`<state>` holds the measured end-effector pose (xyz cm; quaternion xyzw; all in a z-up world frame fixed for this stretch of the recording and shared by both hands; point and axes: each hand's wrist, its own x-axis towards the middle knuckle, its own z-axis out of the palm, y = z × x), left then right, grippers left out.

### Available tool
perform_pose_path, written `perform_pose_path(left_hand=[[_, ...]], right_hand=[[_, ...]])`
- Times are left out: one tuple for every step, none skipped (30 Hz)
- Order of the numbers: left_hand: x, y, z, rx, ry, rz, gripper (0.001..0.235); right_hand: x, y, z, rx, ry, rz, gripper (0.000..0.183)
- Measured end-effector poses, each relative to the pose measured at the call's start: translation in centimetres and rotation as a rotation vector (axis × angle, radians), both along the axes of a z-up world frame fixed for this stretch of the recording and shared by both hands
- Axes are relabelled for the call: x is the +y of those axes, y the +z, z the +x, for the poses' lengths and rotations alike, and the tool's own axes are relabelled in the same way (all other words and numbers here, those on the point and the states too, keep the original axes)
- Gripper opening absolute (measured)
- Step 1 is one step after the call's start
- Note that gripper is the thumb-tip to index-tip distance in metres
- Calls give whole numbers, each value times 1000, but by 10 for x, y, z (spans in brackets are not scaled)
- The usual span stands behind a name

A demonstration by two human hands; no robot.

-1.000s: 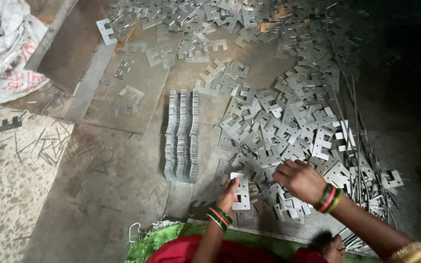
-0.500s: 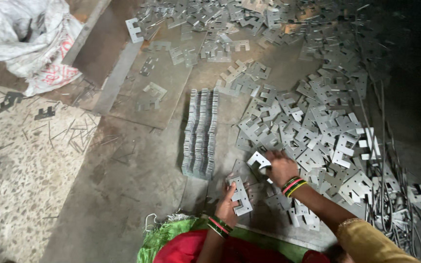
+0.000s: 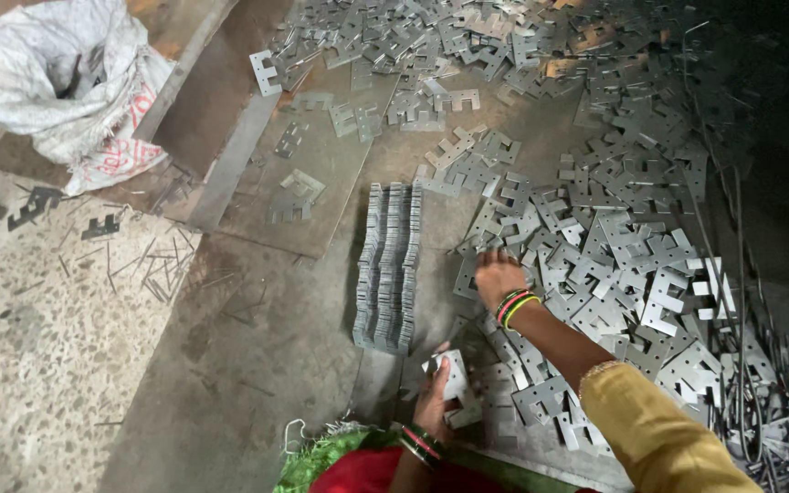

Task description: The person gathers individual metal plate components from the floor and stacks them vertically by hand into a neat column.

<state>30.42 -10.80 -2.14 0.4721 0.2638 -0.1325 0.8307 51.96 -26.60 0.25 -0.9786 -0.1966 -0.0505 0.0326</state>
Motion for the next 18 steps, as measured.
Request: perform_pose_path(left_hand=[[7, -7, 0, 36, 11, -23, 59], [12, -14, -1, 73, 25, -51, 58], [16, -20, -2, 76, 22, -53, 58], [18, -24, -3, 59, 40, -175, 59], [18, -23, -5, 42, 58, -297, 62], [16, -18, -6, 45, 61, -304, 62], [12, -9, -7, 66, 109, -233, 60], [10, 0, -4, 82, 153, -159, 62], [9, 9, -3, 80, 152, -161, 62], [5, 16, -2, 27, 163, -124, 61], [2, 21, -1, -26, 176, -87, 61], [-1, 24, 2, -26, 176, -93, 61], [-3, 26, 6, -35, 197, -190, 61], [-3, 27, 6, -40, 221, -286, 62], [-5, 27, 5, -37, 225, -289, 62], [-7, 27, 5, -32, 224, -337, 59], [-9, 24, 4, -27, 222, -384, 58], [-8, 20, 2, -25, 221, -382, 58]], right_hand=[[5, -5, 3, 97, 5, -85, 32], [8, -7, 3, 196, 12, -175, 31], [10, -6, -1, 199, 10, -176, 31], [8, -4, -11, 218, 22, -166, 38], [6, 1, -20, 237, 35, -155, 45], [3, 9, -27, 240, 37, -161, 45], [-5, 20, -34, 221, 33, -144, 40], [-7, 32, -37, 197, 25, -122, 36], [-7, 43, -41, 194, 23, -125, 36], [-12, 55, -46, 364, -92, -113, 38], [-18, 66, -51, 531, -211, -98, 41], [-23, 73, -60, 529, -212, -104, 41], [-31, 77, -73, 576, -147, 209, 47], [-37, 75, -82, 618, -76, 524, 53], [-40, 70, -81, 622, -74, 518, 53], [-40, 61, -77, 459, -33, 475, 56], [-42, 50, -73, 297, 11, 430, 60], [-44, 39, -69, 298, 9, 433, 60]])
